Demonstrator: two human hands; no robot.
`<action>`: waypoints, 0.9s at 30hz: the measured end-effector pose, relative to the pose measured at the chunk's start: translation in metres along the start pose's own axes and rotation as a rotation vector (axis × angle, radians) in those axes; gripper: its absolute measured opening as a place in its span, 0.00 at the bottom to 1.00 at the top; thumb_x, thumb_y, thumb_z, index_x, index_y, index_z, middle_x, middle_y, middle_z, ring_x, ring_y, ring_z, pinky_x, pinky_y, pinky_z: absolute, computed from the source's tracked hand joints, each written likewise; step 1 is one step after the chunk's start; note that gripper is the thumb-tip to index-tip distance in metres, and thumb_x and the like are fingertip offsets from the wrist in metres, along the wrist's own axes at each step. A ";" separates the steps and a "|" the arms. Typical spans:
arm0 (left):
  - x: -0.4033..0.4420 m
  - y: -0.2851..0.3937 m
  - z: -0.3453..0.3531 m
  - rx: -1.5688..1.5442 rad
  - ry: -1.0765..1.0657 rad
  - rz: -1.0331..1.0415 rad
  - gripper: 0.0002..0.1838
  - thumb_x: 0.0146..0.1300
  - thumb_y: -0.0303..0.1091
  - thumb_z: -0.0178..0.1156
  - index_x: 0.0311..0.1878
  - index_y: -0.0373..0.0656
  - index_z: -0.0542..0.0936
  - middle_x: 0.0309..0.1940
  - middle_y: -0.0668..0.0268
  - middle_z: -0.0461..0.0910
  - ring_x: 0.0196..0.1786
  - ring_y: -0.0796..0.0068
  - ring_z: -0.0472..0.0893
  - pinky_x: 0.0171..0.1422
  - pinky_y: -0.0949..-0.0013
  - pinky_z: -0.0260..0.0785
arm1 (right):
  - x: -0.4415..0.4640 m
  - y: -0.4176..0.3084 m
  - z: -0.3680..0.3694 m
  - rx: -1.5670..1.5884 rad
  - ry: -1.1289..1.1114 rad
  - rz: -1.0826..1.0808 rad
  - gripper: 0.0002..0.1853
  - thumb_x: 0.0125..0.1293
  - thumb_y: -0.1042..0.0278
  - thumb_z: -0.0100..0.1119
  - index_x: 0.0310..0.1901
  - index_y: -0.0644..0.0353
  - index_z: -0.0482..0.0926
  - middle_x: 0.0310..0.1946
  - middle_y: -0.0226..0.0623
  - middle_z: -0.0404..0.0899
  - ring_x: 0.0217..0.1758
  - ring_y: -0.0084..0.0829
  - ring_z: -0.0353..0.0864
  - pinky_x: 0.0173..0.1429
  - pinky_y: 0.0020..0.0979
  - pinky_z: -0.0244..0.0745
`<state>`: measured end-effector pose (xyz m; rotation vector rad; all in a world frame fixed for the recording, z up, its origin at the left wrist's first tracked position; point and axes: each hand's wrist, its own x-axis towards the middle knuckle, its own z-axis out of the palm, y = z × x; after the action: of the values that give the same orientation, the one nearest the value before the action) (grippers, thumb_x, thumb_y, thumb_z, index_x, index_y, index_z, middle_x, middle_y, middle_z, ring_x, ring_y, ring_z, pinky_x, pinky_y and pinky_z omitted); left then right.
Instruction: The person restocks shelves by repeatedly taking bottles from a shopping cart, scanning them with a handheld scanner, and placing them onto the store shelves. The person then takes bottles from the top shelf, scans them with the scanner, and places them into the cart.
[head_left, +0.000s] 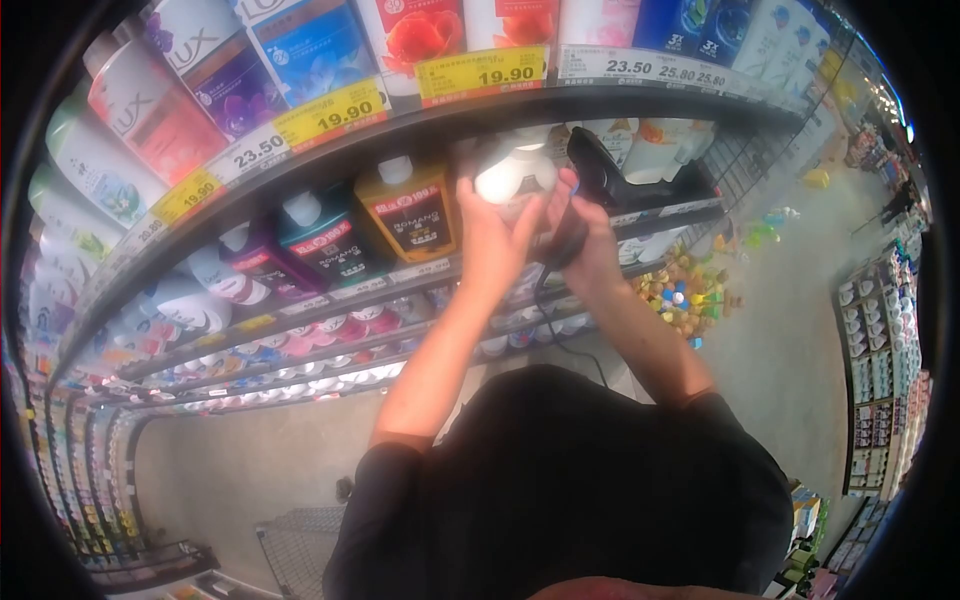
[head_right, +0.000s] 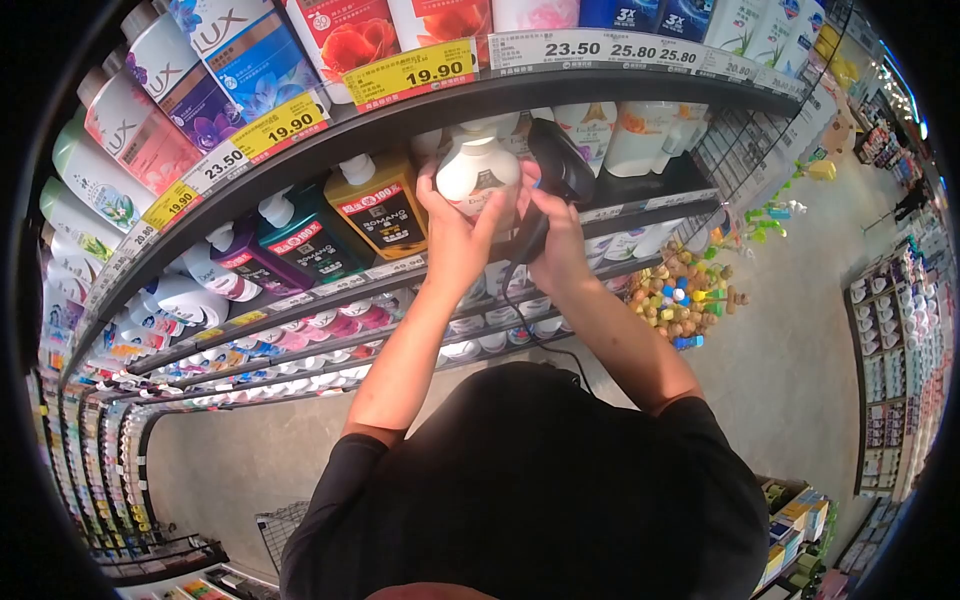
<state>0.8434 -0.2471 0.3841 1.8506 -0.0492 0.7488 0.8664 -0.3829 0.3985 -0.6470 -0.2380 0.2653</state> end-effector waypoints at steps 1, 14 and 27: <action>-0.002 -0.002 0.000 -0.022 -0.014 -0.003 0.51 0.64 0.42 0.69 0.75 0.27 0.45 0.67 0.37 0.63 0.70 0.49 0.69 0.70 0.56 0.64 | 0.001 0.000 -0.001 -0.013 -0.024 0.008 0.27 0.68 0.66 0.56 0.67 0.64 0.66 0.68 0.42 0.69 0.73 0.36 0.66 0.76 0.38 0.60; -0.050 0.012 -0.025 0.190 -0.008 0.103 0.44 0.64 0.36 0.65 0.77 0.33 0.53 0.73 0.43 0.58 0.75 0.46 0.62 0.76 0.56 0.57 | -0.003 0.014 -0.016 -0.157 -0.002 -0.064 0.26 0.66 0.71 0.58 0.65 0.64 0.69 0.70 0.43 0.67 0.77 0.34 0.61 0.82 0.39 0.50; -0.051 0.002 -0.024 0.189 0.056 0.060 0.38 0.64 0.34 0.66 0.74 0.39 0.61 0.74 0.47 0.59 0.74 0.51 0.64 0.76 0.56 0.58 | -0.004 0.012 -0.001 -0.190 0.001 -0.011 0.21 0.68 0.74 0.55 0.63 0.65 0.73 0.62 0.38 0.75 0.65 0.30 0.72 0.70 0.33 0.64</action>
<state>0.7906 -0.2429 0.3644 2.0130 0.0028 0.8719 0.8608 -0.3752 0.3899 -0.8335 -0.2677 0.2333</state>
